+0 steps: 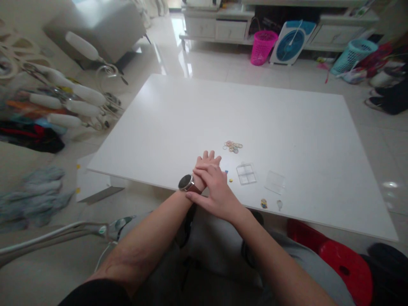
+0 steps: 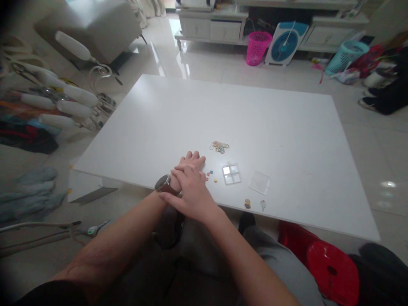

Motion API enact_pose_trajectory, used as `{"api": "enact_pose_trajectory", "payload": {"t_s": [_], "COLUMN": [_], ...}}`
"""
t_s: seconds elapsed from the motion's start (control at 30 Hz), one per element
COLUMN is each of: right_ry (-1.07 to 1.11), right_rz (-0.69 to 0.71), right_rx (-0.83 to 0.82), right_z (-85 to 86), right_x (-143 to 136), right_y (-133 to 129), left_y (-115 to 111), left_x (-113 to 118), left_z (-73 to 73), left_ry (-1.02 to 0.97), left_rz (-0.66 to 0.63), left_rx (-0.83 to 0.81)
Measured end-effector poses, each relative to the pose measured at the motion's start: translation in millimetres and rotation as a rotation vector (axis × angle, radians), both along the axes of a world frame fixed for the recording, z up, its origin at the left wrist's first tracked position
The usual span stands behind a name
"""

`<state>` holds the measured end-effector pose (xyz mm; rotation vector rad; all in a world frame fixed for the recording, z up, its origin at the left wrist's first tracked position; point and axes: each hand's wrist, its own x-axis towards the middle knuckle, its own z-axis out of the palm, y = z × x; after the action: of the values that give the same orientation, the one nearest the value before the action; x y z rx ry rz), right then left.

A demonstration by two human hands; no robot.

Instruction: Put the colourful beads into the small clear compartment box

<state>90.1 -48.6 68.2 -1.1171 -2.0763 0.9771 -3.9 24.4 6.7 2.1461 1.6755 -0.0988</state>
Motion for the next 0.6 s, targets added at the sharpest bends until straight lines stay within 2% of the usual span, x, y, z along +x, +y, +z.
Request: {"api": "enact_pose_trajectory", "payload": {"t_s": [0.17, 0.37, 0.5, 0.6], "right_ry": [0.013, 0.031, 0.005, 0.025], "right_rz": [-0.016, -0.020, 0.001, -0.047], "right_rx": [-0.072, -0.078, -0.027, 0.027], "right_z": [-1.0, -2.9, -4.1, -3.0], "right_x": [-9, -11, -8, 0], "right_y": [1, -1, -2, 3], "left_y": [-13, -4, -6, -23], "left_x": [11, 6, 10, 27], "left_z": [-0.6, 9.8, 8.8, 2.0], "left_ry": [0.023, 0.047, -0.267, -0.643], "left_rz": [0.000, -0.067, 0.088, 0.296], "left_rx": [0.054, 0.012, -0.096, -0.058]}}
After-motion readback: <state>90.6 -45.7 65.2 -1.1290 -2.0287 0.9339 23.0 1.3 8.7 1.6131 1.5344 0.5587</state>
